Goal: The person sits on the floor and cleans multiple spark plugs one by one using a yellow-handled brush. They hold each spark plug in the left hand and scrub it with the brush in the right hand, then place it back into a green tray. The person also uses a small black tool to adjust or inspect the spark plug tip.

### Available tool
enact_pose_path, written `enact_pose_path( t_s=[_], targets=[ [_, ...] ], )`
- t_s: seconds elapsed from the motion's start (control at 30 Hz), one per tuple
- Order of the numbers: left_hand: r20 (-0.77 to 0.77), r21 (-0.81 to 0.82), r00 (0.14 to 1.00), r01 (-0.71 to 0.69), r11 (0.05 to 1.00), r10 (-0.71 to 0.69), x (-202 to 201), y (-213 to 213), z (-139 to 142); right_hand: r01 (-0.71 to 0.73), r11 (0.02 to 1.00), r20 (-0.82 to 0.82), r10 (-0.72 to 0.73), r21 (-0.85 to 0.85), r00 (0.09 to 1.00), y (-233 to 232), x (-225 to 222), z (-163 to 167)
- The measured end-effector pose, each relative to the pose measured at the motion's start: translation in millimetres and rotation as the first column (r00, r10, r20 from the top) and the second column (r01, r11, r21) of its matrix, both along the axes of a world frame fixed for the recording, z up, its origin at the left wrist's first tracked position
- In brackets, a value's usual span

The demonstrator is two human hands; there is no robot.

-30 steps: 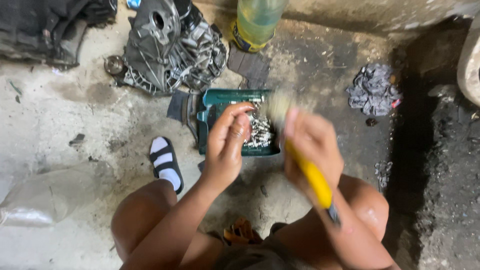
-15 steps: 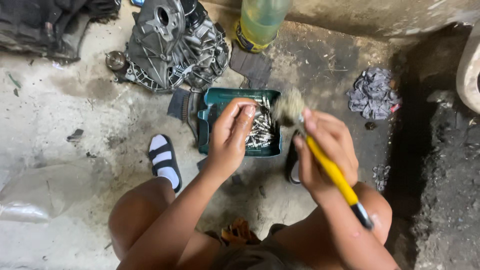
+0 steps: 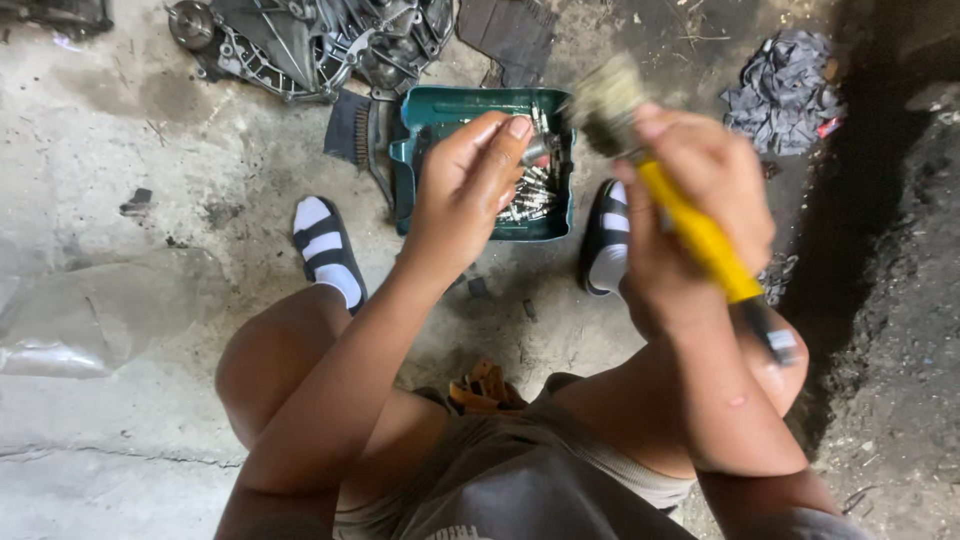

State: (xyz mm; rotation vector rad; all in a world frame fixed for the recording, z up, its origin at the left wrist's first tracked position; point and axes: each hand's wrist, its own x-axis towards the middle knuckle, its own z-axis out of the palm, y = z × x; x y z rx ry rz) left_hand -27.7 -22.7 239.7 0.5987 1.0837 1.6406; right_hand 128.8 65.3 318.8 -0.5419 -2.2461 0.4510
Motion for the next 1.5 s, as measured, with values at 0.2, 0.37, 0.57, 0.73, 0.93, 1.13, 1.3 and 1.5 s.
enact_pose_path(
  t_s=[0.2, 0.37, 0.57, 0.73, 0.93, 1.13, 1.3, 1.5],
  targets=[
    [0.127, 0.057, 0.992, -0.017, 0.998, 0.009, 1.3, 2.3, 10.8, -0.126, 0.991, -0.056, 0.129, 0.041, 0.990, 0.2, 4.6, -0.5],
    [0.190, 0.010, 0.982, -0.024, 1.000, 0.021, 0.1, 3.7, 15.3, 0.005, 0.991, -0.133, -0.023, -0.136, 0.991, 7.4, 12.6, -5.6],
    [-0.142, 0.129, 0.983, -0.095, 0.987, 0.113, 7.6, 7.8, 18.6, -0.001, 0.950, -0.170, -0.054, -0.312, 0.984, 0.1, 25.7, -12.6],
    [0.011, 0.099, 0.997, -0.074, 0.992, 0.074, 6.0, 10.0, 17.2, 0.059, 0.950, -0.127, -0.102, -0.307, 0.987, 4.9, 26.8, -12.6],
    [0.136, 0.029, 0.986, -0.101, 0.994, 0.097, 10.5, 7.2, 1.6, 0.000, 0.967, -0.159, -0.041, -0.256, 0.986, -4.7, 17.3, -6.4],
    [0.029, 0.147, 0.982, -0.189, 0.971, 0.187, 22.9, -12.3, 6.6, -0.022, 0.999, -0.078, 0.019, -0.039, 0.997, 3.0, -8.4, 7.2],
    [0.000, 0.127, 0.982, -0.188, 0.974, 0.189, 16.9, -9.5, 5.5, 0.063, 0.992, -0.113, -0.076, -0.110, 0.991, 4.9, -7.1, 19.9],
    [-0.078, 0.046, 0.972, -0.221, 0.974, 0.224, 22.1, -4.0, -1.1, -0.074, 0.989, -0.157, 0.053, -0.128, 0.986, 5.7, -10.8, -2.2]
  ],
)
